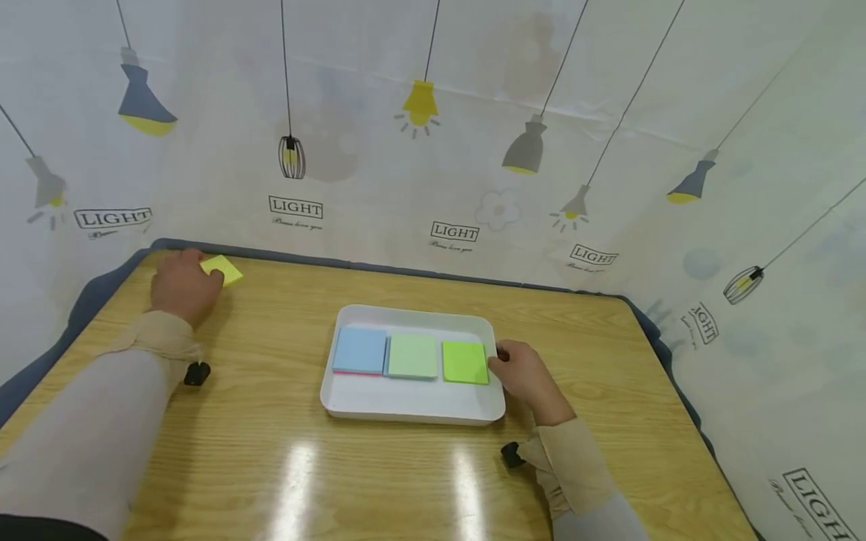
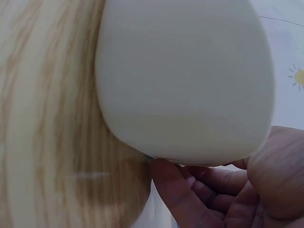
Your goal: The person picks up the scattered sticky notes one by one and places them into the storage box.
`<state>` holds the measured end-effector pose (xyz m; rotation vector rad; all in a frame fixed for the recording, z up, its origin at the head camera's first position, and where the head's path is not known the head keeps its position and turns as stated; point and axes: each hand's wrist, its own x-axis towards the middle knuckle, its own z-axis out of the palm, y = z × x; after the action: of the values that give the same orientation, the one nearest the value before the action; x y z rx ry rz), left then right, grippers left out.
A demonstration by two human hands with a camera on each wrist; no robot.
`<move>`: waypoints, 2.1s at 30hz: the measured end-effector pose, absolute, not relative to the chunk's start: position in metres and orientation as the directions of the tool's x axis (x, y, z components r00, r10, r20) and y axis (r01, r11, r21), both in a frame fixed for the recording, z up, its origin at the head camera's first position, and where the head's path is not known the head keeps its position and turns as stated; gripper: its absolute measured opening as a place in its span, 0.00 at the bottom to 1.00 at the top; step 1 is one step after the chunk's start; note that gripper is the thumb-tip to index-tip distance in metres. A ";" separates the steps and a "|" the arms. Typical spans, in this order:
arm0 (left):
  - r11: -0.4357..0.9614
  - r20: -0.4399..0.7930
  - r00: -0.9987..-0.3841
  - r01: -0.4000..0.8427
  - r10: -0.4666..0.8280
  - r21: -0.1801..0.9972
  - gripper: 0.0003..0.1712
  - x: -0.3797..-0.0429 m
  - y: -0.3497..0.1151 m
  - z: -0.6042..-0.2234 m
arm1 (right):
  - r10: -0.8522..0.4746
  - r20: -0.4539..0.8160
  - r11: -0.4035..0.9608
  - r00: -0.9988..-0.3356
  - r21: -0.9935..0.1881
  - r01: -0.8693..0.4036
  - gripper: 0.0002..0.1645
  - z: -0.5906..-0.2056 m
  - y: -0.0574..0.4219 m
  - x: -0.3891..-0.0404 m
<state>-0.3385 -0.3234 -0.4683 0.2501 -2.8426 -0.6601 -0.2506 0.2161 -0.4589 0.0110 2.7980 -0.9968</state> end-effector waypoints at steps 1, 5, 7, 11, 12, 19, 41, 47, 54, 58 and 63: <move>0.888 0.166 -0.966 -0.107 -0.200 0.448 0.29 -0.338 -0.325 -0.469 | -0.048 -0.163 0.776 -0.985 -0.628 0.066 0.09 -0.459 0.216 -0.251; 0.897 0.145 -0.978 -0.076 -0.153 0.435 0.29 -0.339 -0.330 -0.472 | -0.042 -0.164 0.778 -0.986 -0.624 0.071 0.09 -0.459 0.215 -0.251; 0.900 0.127 -0.983 -0.068 -0.135 0.430 0.30 -0.339 -0.332 -0.473 | -0.045 -0.162 0.783 -0.986 -0.618 0.066 0.10 -0.460 0.215 -0.251; 0.905 0.090 -0.991 -0.054 -0.101 0.421 0.33 -0.342 -0.335 -0.475 | -0.048 -0.159 0.790 -0.986 -0.610 0.060 0.11 -0.460 0.215 -0.251; 0.908 0.080 -0.993 -0.050 -0.092 0.417 0.34 -0.343 -0.337 -0.476 | -0.049 -0.159 0.791 -0.986 -0.609 0.059 0.11 -0.460 0.215 -0.251; 0.929 -0.013 -0.999 -0.045 -0.043 0.367 0.40 -0.352 -0.344 -0.479 | -0.051 -0.152 0.795 -0.987 -0.604 0.052 0.12 -0.461 0.216 -0.251; 0.975 -0.200 -0.969 0.106 0.145 0.193 0.32 -0.369 -0.335 -0.461 | -0.047 -0.148 0.783 -0.988 -0.620 0.056 0.08 -0.461 0.218 -0.251; 0.967 -0.174 -0.970 0.131 0.171 0.220 0.32 -0.373 -0.340 -0.464 | -0.043 -0.145 0.777 -0.988 -0.627 0.059 0.08 -0.462 0.218 -0.251; 0.965 -0.209 -0.967 0.094 0.147 0.246 0.35 -0.376 -0.344 -0.465 | -0.033 -0.148 0.781 -0.988 -0.621 0.067 0.09 -0.465 0.217 -0.253; 0.973 -0.231 -0.962 0.099 0.147 0.208 0.36 -0.374 -0.343 -0.461 | -0.029 -0.157 0.787 -0.987 -0.613 0.074 0.10 -0.464 0.216 -0.253; 0.976 -0.222 -0.958 0.153 0.184 0.152 0.32 -0.374 -0.338 -0.458 | -0.026 -0.163 0.786 -0.986 -0.613 0.080 0.11 -0.461 0.215 -0.251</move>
<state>-0.3735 -0.3385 -0.4580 -0.2902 -3.3583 -0.2277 -0.2513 0.2153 -0.4613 0.0427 2.8132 -0.9774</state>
